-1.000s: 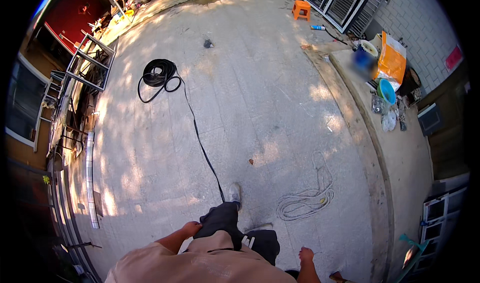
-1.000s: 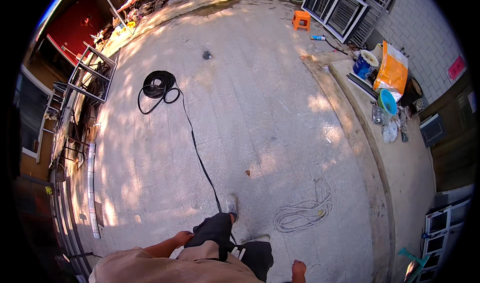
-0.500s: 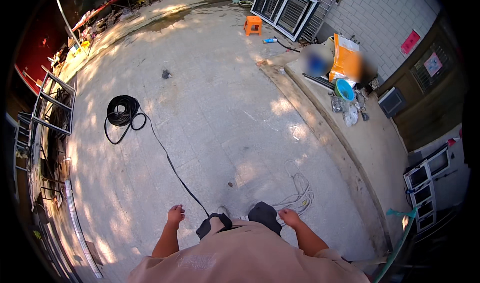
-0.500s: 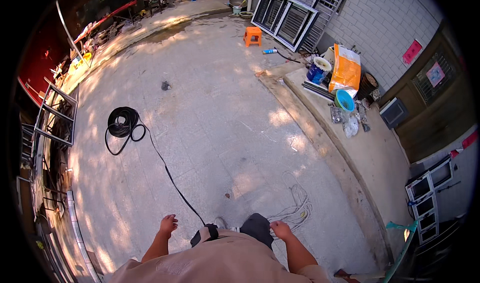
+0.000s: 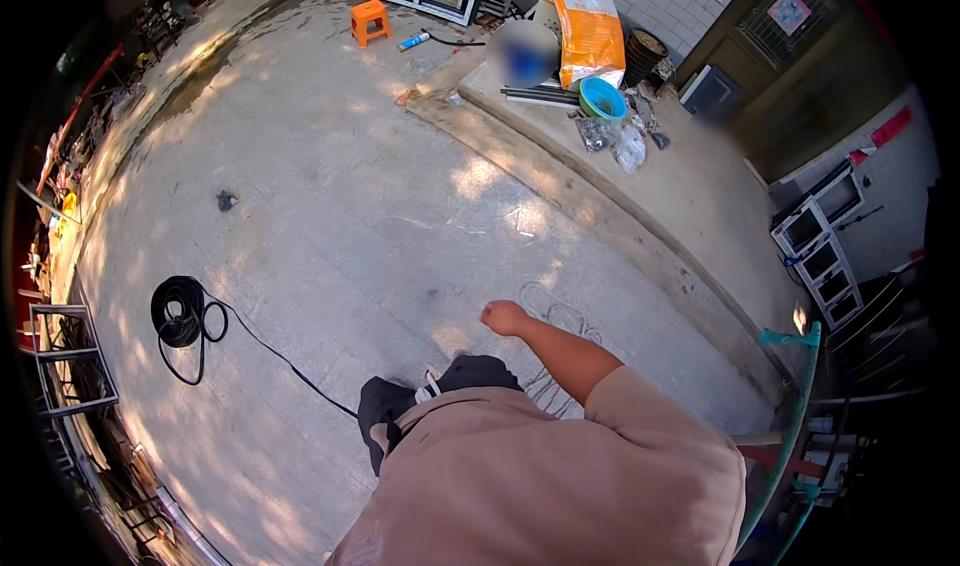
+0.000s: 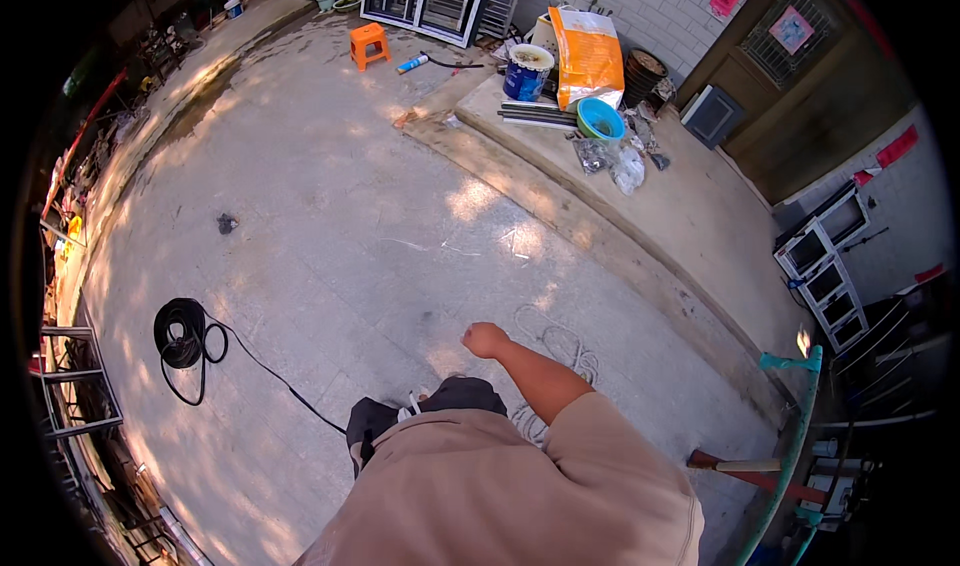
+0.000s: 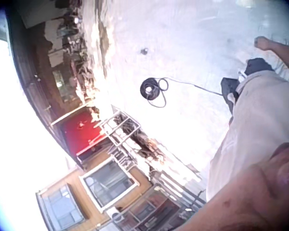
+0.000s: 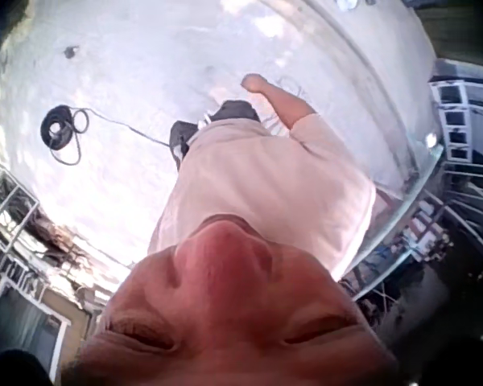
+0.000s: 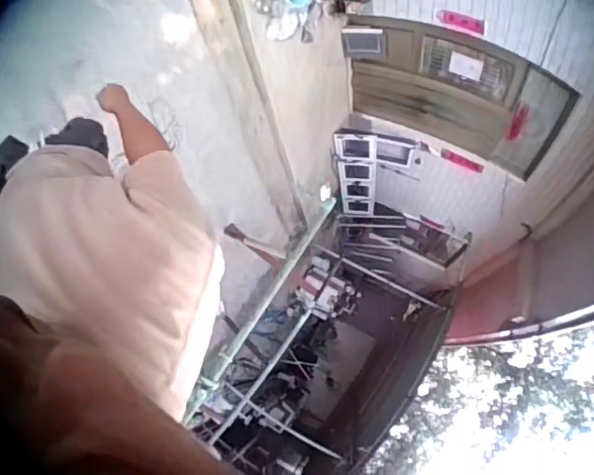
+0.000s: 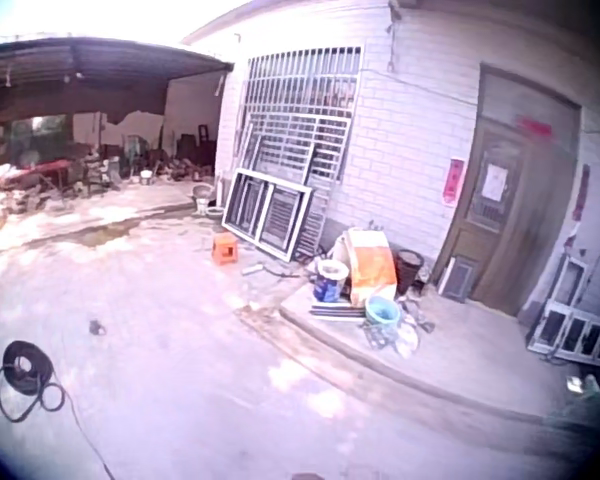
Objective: The person uses a caulking gun to apply sealant to a metal structure, then uses shears to cut a length of rubber molding from a coil.
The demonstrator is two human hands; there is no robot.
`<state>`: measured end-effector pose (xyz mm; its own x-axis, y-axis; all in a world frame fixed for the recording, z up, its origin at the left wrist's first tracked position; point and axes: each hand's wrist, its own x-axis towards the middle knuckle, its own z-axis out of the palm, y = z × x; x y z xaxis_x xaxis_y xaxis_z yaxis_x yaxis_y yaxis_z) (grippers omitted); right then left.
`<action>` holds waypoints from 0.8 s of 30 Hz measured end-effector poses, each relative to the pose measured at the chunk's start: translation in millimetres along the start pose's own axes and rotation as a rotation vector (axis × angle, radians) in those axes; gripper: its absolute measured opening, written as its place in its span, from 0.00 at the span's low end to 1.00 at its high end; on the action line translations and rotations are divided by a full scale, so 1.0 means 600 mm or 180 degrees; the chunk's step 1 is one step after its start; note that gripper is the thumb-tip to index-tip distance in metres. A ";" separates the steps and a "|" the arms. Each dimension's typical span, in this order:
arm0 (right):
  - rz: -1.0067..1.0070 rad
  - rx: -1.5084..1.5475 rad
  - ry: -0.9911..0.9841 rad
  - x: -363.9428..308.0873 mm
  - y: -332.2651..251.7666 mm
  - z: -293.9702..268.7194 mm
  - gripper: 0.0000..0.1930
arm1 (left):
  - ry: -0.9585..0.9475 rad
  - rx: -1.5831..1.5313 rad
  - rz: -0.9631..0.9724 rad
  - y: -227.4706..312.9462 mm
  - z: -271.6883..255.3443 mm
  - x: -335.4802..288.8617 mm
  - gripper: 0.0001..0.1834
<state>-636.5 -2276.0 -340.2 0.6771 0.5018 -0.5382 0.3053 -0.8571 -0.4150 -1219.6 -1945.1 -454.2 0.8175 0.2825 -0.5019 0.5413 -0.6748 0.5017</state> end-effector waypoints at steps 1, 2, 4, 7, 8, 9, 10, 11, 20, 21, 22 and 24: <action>-0.0013 0.0289 0.0439 0.027 -0.018 -0.021 0.19 | -0.0134 -0.0036 0.0036 0.006 -0.012 0.033 0.18; -0.0040 0.0490 0.0501 0.055 -0.053 -0.045 0.19 | -0.0236 -0.0060 0.0019 0.007 -0.026 0.063 0.19; -0.0109 0.0782 0.0546 0.092 -0.122 -0.085 0.19 | -0.0301 -0.0152 -0.0027 -0.002 -0.057 0.113 0.19; -0.0085 0.0900 0.0497 0.139 -0.188 -0.101 0.19 | -0.0214 -0.0563 -0.0155 -0.024 -0.127 0.191 0.20; -0.0029 0.0837 0.0470 0.150 -0.180 -0.094 0.20 | -0.0187 -0.1055 -0.0375 -0.032 -0.159 0.221 0.20; 0.0064 0.0806 0.0451 0.153 -0.161 -0.079 0.20 | -0.0241 -0.2227 -0.1008 -0.043 -0.201 0.263 0.20; 0.0248 0.0642 0.0388 0.157 -0.147 -0.059 0.21 | -0.0091 -0.3644 -0.1860 -0.043 -0.253 0.299 0.20; 0.0280 0.0562 0.0383 0.152 -0.140 -0.036 0.21 | 0.0162 -0.4114 -0.2252 -0.031 -0.327 0.331 0.21; 0.3022 0.3026 -0.1120 0.069 -0.103 0.163 0.13 | 0.0941 -0.3119 -0.1904 -0.101 -0.802 0.547 0.20; 0.3048 0.2734 -0.0840 0.065 -0.154 0.157 0.13 | 0.1123 -0.3172 -0.1856 -0.104 -0.830 0.565 0.20; 0.2170 0.2211 -0.1236 0.072 -0.163 0.148 0.14 | 0.1205 -0.3349 -0.1861 -0.103 -0.850 0.594 0.19; 0.0522 0.0894 -0.1549 0.102 -0.179 0.128 0.15 | 0.1245 -0.3591 -0.1876 -0.096 -0.870 0.634 0.19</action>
<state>-679.2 -2144.4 -384.9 0.2948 0.4179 -0.8593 -0.0116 -0.8977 -0.4405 -837.1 -1443.0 -305.9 0.3057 0.6394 -0.7054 0.5417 0.4925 0.6812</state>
